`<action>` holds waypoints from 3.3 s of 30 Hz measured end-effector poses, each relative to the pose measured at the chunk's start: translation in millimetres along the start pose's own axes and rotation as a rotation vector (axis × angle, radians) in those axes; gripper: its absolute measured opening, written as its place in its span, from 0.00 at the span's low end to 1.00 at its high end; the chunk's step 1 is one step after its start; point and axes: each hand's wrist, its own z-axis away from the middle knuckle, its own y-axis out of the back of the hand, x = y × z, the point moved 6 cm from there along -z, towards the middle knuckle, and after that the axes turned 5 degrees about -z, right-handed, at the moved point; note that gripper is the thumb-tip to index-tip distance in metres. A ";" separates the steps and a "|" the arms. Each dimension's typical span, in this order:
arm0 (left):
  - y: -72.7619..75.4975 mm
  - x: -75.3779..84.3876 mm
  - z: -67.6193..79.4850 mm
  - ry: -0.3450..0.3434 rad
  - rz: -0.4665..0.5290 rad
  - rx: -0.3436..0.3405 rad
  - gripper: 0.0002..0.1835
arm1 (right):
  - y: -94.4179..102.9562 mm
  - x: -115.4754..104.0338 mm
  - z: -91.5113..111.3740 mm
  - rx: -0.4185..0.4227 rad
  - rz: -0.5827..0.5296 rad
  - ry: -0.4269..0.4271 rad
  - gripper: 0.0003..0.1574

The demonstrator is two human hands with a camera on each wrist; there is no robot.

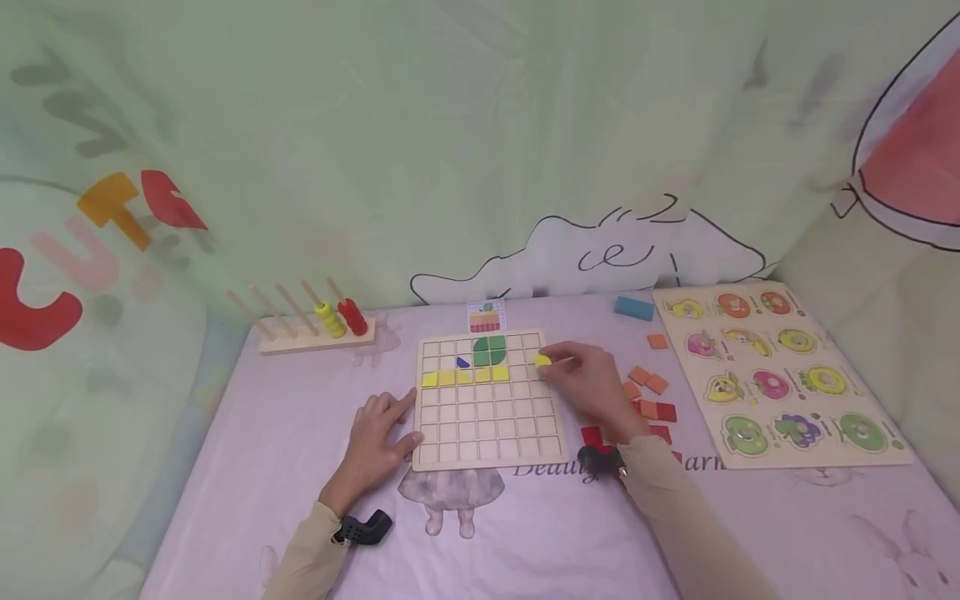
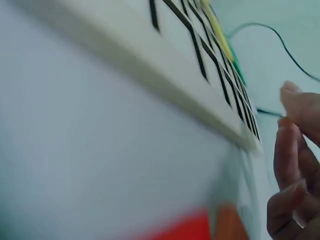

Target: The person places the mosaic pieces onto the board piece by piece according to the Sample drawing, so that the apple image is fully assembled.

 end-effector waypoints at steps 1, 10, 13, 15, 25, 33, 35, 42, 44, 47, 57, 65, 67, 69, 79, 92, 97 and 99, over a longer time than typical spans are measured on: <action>-0.1 -0.2 -0.1 -0.001 -0.003 0.001 0.37 | -5.9 -3.6 -1.6 -0.014 0.011 0.009 0.24; 2.4 2.3 -0.8 -0.015 0.007 0.018 0.37 | -31.0 -18.7 -10.9 -0.065 0.085 0.093 0.19; 2.9 3.7 -1.5 -0.019 0.000 0.014 0.37 | -30.3 -19.0 -12.7 -0.078 0.095 0.081 0.20; 2.9 3.5 -1.9 -0.015 -0.002 0.008 0.37 | -28.9 -18.3 -14.0 -0.085 0.092 0.074 0.19; 3.2 1.8 -1.3 0.011 0.006 0.003 0.37 | -29.2 -13.8 -19.7 -0.120 0.099 0.076 0.16; 0.0 2.4 0.2 0.005 -0.006 0.002 0.37 | 22.7 6.1 -10.0 -0.059 0.133 0.061 0.24; 0.5 3.0 0.6 0.011 -0.010 -0.004 0.37 | 40.3 18.2 -7.5 -0.069 0.175 0.024 0.27; 2.3 1.7 1.9 0.030 0.002 -0.009 0.37 | 66.8 41.8 3.8 -0.177 0.309 -0.004 0.33; 2.5 1.2 2.3 0.032 0.011 -0.007 0.37 | 65.1 44.1 6.1 -0.187 0.312 -0.002 0.30; 2.6 0.9 2.4 0.029 0.021 0.000 0.37 | 63.1 42.4 8.0 -0.191 0.302 0.009 0.25; 1.4 1.8 1.7 0.016 0.021 0.008 0.37 | 61.7 35.7 10.2 -0.137 0.271 0.058 0.23; 1.9 2.5 1.9 0.019 0.016 0.006 0.37 | 46.9 28.4 7.8 -0.047 0.043 0.045 0.24; 1.9 2.4 1.9 0.018 0.011 0.004 0.37 | 39.0 22.5 7.3 -0.061 -0.005 0.034 0.24; 1.8 2.2 1.7 0.017 0.005 0.000 0.37 | 28.1 15.4 7.0 -0.087 -0.038 0.027 0.25; 2.8 5.0 0.3 0.006 0.014 0.004 0.37 | -43.9 -31.9 -1.9 -0.139 -0.117 0.145 0.19; 3.4 4.0 0.0 0.012 0.010 -0.007 0.38 | -41.0 -31.6 -0.4 -0.133 0.031 0.134 0.17; 2.3 2.2 -0.3 0.017 0.003 -0.012 0.38 | -31.6 -21.3 4.3 -0.162 0.069 0.125 0.18; 2.6 1.4 -0.2 0.016 0.010 -0.009 0.38 | -31.1 -19.2 5.3 -0.161 0.086 0.143 0.18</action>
